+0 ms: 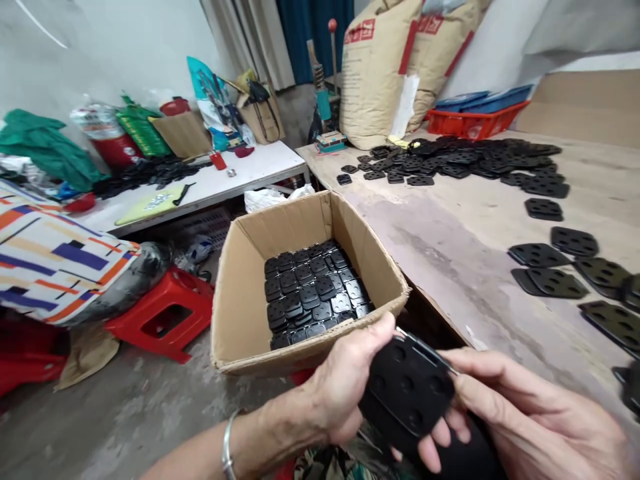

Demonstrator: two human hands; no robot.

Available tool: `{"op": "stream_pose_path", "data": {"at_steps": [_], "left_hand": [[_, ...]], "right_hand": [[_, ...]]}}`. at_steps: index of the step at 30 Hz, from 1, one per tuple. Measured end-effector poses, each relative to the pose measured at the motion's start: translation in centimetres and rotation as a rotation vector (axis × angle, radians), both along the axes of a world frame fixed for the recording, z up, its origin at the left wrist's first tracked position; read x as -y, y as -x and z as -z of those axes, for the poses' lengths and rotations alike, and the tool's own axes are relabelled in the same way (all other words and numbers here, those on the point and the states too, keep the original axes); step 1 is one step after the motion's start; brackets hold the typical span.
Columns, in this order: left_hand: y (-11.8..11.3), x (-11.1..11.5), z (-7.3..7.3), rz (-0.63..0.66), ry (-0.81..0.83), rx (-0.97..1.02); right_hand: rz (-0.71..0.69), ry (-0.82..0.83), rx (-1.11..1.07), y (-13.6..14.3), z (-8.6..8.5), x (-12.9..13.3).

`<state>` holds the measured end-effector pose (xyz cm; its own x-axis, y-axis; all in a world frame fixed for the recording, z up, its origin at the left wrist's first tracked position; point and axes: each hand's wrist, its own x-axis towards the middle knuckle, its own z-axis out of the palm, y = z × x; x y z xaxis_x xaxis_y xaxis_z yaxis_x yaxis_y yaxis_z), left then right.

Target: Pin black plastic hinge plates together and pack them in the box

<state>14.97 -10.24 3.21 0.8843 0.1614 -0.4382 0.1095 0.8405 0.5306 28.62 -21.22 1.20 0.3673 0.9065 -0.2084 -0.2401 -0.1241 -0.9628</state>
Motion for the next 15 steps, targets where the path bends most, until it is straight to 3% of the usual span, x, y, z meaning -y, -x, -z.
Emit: {"op": "stream_pose_path", "data": {"at_steps": [4,8,12,15], "left_hand": [[2.1,-1.8,-1.8,-0.216,-0.096,0.001],[3.6,-4.2,-2.5,-0.345,-0.262,-0.145],[3.3,-9.9,-2.6,-0.257,-0.49,-0.264],[1.9,-15.8,-2.2,-0.228,-0.587,-0.381]], "right_hand": [[-0.125,0.064,0.001,1.2,-3.2,-4.6],[-0.229,0.116,0.107,0.5,-4.7,-9.6],[-0.345,0.114,0.252,-1.5,-4.7,-16.5],[-0.298,0.048,0.327,-2.8,-4.4,-21.6]]}}
